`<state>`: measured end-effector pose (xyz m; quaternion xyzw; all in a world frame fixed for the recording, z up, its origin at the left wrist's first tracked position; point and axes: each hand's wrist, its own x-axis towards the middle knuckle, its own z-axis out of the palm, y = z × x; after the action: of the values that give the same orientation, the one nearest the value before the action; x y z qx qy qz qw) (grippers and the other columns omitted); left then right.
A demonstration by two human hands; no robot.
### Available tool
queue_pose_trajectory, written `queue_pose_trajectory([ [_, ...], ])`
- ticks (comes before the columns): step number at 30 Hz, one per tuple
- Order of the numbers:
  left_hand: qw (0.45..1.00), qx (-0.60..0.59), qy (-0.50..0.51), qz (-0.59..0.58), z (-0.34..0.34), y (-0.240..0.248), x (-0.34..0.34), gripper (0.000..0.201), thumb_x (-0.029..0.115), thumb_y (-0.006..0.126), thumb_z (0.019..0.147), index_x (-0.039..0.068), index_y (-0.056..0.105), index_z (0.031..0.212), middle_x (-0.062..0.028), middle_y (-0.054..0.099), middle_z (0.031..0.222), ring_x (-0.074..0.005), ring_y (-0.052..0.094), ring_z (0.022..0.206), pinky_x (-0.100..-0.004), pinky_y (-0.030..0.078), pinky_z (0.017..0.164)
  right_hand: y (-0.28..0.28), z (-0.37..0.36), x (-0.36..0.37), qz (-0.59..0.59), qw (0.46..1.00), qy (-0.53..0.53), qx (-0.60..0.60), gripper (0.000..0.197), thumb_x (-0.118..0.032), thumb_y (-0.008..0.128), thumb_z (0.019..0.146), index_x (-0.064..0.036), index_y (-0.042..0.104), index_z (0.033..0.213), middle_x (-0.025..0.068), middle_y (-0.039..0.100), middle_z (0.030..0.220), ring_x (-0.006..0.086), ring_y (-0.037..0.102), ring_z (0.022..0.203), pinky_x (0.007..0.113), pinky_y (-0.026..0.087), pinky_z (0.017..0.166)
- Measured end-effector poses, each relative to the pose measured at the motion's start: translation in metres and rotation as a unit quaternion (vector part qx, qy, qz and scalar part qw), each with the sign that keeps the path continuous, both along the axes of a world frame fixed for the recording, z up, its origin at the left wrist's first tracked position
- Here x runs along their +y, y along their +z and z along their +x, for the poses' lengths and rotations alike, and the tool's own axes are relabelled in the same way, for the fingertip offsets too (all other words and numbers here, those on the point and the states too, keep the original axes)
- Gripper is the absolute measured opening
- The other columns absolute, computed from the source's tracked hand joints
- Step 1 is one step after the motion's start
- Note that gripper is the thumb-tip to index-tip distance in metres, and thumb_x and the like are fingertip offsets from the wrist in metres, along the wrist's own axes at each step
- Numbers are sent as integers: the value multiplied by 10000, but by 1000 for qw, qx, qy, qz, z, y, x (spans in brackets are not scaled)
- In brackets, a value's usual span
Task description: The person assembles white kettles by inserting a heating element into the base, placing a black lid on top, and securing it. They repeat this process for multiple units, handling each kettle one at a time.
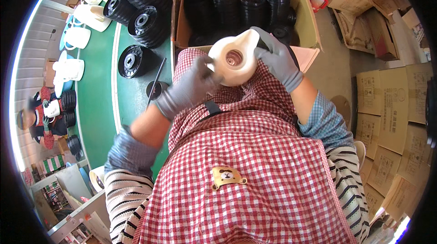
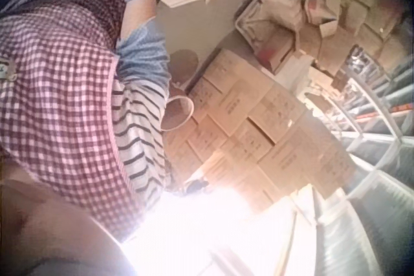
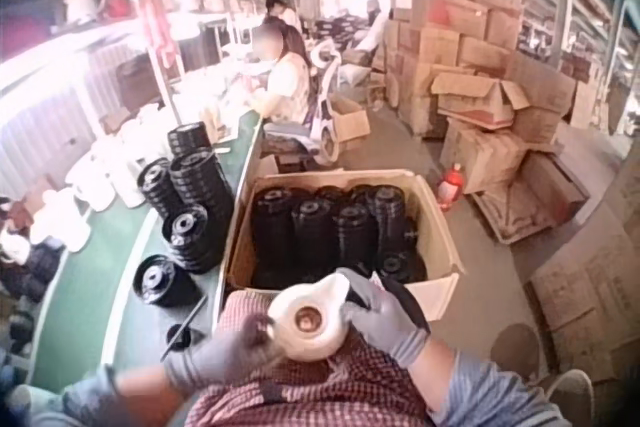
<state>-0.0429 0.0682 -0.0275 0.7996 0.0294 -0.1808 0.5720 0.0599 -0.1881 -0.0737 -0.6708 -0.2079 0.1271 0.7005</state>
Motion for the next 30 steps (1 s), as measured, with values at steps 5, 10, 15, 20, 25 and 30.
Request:
queue_pose_trajectory([
  [5, 969, -120, -49, 209, -32, 25, -41, 800, 229, 850, 788, -20, 424, 1419, -229, 618, 1202, -326, 648, 1076, -412, 537, 942, -13, 15, 11, -55, 998, 14, 33, 635, -320, 607, 1018, -18, 368, 1523, 161, 531, 1441, 226, 526, 1294, 323, 418, 1106],
  [10, 883, -288, -144, 342, -10, 19, -61, 1077, 310, 960, 552, 46, 420, 1446, -322, 305, 1520, -497, 389, 1378, -531, 412, 1115, -4, -12, 21, -59, 996, -17, -62, 644, -360, 446, 1089, -42, 193, 1588, 231, 447, 1488, 317, 451, 1388, 355, 380, 1149],
  [15, 921, -297, -29, 249, -5, -8, -45, 1062, 250, 928, 564, 84, 390, 1464, -292, 374, 1472, -502, 455, 1317, -507, 473, 1066, 1, -5, 25, 4, 995, -24, 96, 369, -100, 555, 1013, -27, 546, 1375, 92, 652, 1228, 157, 598, 1140, 280, 468, 1022],
  [20, 987, -96, 3, 126, -21, -16, -19, 747, 104, 837, 748, -35, 467, 1382, -188, 553, 1337, -310, 518, 1304, -396, 442, 1086, 2, 9, 16, -56, 987, -133, 71, 198, -35, 662, 880, -23, 695, 1075, 29, 716, 954, 141, 663, 839, 275, 542, 778],
  [25, 945, -284, 89, 133, -32, -54, -25, 379, -22, 659, 837, -22, 597, 1211, -167, 603, 1266, -263, 600, 1168, -343, 496, 978, 21, 4, 22, 39, 968, -168, 184, 151, 21, 671, 873, -22, 706, 1014, 31, 701, 889, 96, 639, 747, 233, 527, 679],
  [30, 988, -136, -27, -62, 30, 12, 33, 364, -83, 656, 845, -8, 629, 1200, -136, 680, 1148, -221, 651, 1084, -307, 505, 961, 54, -7, -19, -27, 997, 0, 67, 301, -111, 649, 946, -8, 648, 1229, 39, 707, 1037, 125, 670, 939, 274, 537, 882],
])
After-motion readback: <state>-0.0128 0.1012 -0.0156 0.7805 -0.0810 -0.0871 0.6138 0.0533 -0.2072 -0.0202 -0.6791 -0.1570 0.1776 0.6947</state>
